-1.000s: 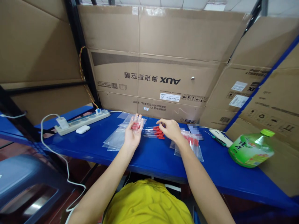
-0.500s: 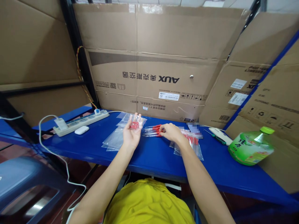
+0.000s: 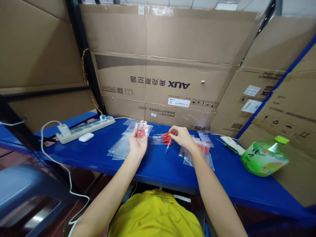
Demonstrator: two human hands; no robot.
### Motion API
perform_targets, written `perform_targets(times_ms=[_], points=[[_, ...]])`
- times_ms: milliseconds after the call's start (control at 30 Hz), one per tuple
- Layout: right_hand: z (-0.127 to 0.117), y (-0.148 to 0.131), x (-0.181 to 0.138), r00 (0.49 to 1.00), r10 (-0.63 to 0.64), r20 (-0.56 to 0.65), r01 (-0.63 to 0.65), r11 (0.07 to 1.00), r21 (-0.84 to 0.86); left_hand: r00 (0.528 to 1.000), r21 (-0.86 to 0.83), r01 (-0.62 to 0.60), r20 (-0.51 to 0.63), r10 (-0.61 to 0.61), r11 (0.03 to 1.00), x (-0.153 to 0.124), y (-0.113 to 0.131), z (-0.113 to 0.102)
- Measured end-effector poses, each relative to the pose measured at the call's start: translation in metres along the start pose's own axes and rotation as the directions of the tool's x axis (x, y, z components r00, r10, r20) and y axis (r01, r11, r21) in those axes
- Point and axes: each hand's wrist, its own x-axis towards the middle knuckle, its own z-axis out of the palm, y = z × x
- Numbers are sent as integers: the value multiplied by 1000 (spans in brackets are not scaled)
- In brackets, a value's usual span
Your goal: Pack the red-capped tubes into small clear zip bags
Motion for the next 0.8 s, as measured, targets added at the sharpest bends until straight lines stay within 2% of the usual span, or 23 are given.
perform_targets(times_ms=[133,200,267,333,400,500,600,667,733,800], points=[[10,9,4,989,144,-40,-128,954,273,1000,4,5,3,-5,1000,-1,0,1],[18,9,4,976,213,-53,-184,924,336,1000,5,5,-5,-5,1000,-2,0,2],[26,7,2,977,203,-59,-183,951,248,1000,4,1,-11,-1,1000,-3,0,3],[32,4,-2,988,146,-46,-143,988,54,1000,1,0,-12,0,1000,-3,0,3],[36,1,-5,994,109,-31,-112,986,-124,1000,0,3,-7,-3,1000,-3,0,3],[35,-5,-7,987,111,-119,-134,970,-204,1000,3,10,-3,-10,1000,-3,0,2],[25,-12,-5,952,106,-288,-124,991,-45,1000,-8,11,-2,-11,1000,-2,-1,1],[14,-19,-5,917,94,-387,-57,993,106,1000,-21,13,-7,-13,1000,-2,-1,0],[4,-27,-8,899,74,-432,27,974,223,1000,-27,16,-13,-17,1000,-1,-1,0],[-2,-34,-15,908,50,-417,87,949,303,1000,-25,21,-16,-22,999,-2,-2,1]])
